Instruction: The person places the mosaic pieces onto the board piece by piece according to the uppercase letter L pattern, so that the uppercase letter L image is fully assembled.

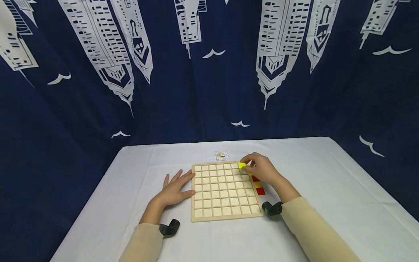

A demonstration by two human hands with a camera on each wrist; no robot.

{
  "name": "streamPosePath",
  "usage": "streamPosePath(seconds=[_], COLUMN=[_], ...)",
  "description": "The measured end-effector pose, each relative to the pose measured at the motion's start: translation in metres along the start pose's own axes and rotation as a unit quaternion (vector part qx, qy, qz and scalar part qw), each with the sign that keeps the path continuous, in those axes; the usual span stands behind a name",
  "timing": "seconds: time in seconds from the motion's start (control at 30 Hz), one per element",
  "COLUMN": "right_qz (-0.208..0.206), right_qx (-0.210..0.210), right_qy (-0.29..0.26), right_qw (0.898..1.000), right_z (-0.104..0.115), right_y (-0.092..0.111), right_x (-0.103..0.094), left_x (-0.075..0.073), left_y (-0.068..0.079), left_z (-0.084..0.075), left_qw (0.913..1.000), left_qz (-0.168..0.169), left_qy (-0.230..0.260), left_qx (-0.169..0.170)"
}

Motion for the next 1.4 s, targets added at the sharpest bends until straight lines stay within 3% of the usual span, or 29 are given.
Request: streamPosePath(seconds=[0.43, 0.83, 1.4], right_qz=[0.029, 0.044, 0.057], right_qx=[-0.027, -0.031, 0.017], right_qy=[-0.018, -0.022, -0.007], right_qw=[0.999, 0.998, 0.998], right_z=[0.032, 0.044, 0.053], right_y=[-0.011, -0.016, -0.019], right_x=[0.031, 0.058, 0.084], left_x=[-0.001, -0.001, -0.002], left_y=[-0.002, -0.003, -0.001], left_z=[0.001, 0.001, -0.002], left_qw=[1.0, 1.0, 1.0], left_qz=[-0.001, 0.0, 0.002], left_qy=[0.0, -0.001, 0.0], left_qx=[0.001, -0.004, -0.006])
Point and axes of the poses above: each hand's wrist, its own y-axis away from the middle knuckle, its own x-axis out of the palm, z = x × y, the point moved 1 cm from there along -y, towards the middle knuckle, and after that the axes turned 12 degrees about -z, right-handed, at the moved point
